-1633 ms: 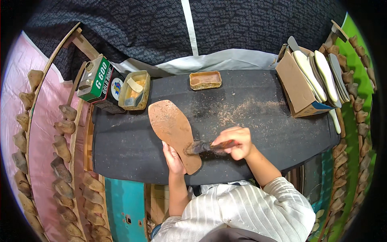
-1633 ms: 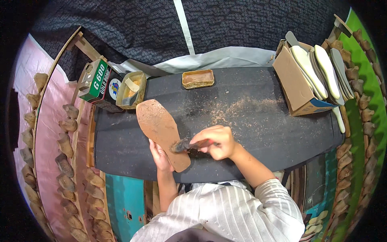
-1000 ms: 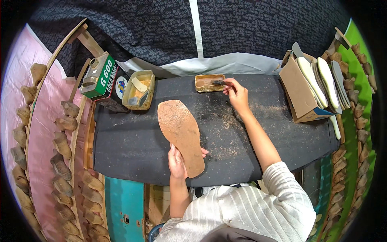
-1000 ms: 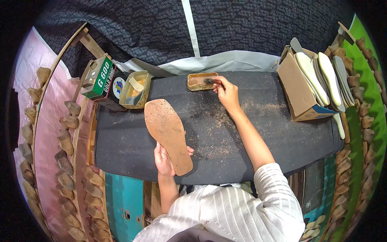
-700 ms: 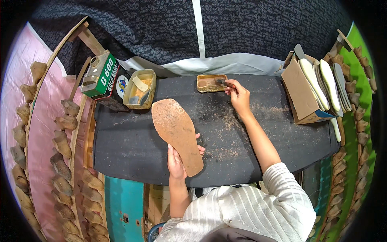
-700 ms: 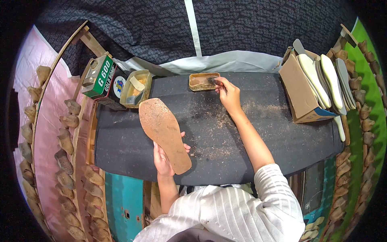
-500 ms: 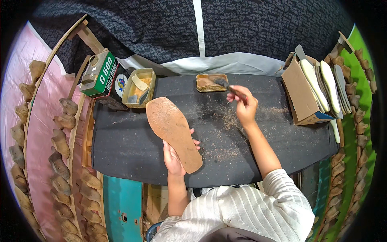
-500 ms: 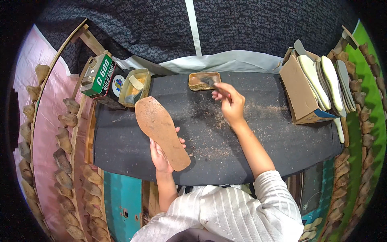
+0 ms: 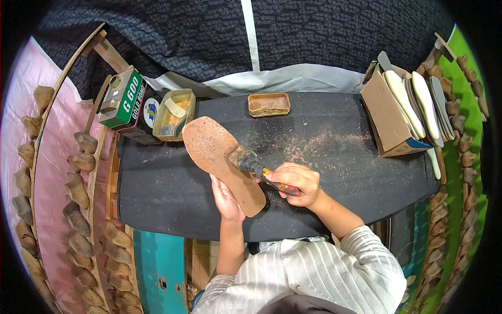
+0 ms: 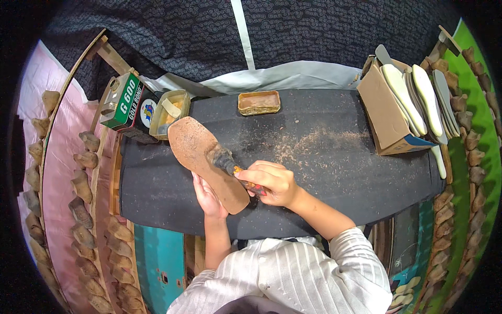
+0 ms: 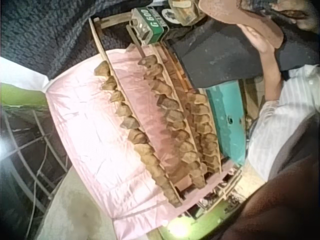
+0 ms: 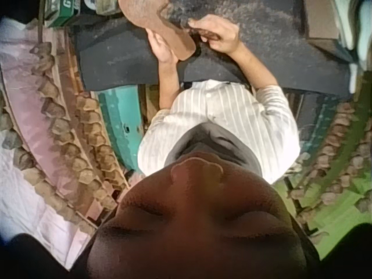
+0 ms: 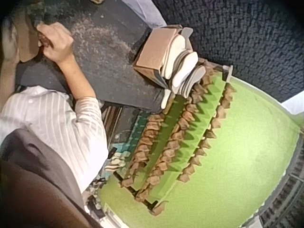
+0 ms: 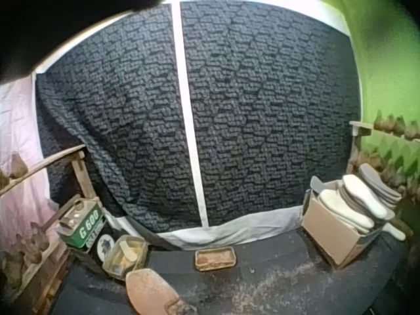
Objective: The person applies glue to shoe insoles using a brush and places them into a basket.
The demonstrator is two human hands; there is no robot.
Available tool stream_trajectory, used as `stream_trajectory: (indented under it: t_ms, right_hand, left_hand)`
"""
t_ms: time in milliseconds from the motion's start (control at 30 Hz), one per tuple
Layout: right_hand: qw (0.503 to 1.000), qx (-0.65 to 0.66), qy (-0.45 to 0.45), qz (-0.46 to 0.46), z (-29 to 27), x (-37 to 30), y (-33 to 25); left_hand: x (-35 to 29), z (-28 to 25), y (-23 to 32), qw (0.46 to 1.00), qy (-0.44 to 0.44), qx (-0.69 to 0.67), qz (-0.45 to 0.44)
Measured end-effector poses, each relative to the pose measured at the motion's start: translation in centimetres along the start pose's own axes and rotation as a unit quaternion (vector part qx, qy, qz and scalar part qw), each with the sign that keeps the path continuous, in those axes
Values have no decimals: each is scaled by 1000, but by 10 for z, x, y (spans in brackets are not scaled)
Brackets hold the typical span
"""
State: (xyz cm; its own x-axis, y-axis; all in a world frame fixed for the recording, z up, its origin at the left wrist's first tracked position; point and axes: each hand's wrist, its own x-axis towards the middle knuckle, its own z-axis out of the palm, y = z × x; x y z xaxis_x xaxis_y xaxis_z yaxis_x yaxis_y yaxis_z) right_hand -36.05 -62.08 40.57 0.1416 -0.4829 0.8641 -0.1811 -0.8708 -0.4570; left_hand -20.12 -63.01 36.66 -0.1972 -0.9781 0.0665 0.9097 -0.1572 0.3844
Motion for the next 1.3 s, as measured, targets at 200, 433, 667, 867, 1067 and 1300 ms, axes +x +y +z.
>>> stream_trajectory:
  t_ms: [200,433,667,867,1067,1300]
  right_hand:
    - [999,21,-20,34,-5,-8,-14]
    - [999,-28,26,7,-3,13,-13]
    - [1000,-13,-12,-3,-3,-1,-18]
    - [1000,19,5,11,-6,8,-21]
    - [999,-15,-11,-48,0,8,-16]
    - [996,-8,-84,-43,-2,-7,-22]
  left_hand:
    - [2,-6,5,992,12,119,34]
    - [-9,5,-2,994,-41,99,2]
    - [-7,15,0,994,82,72,28]
    - [-12,3,6,982,-18,189,1]
    - [-12,9,-6,983,24,179,18]
    - [-9,-15,3,984,24,177,-3]
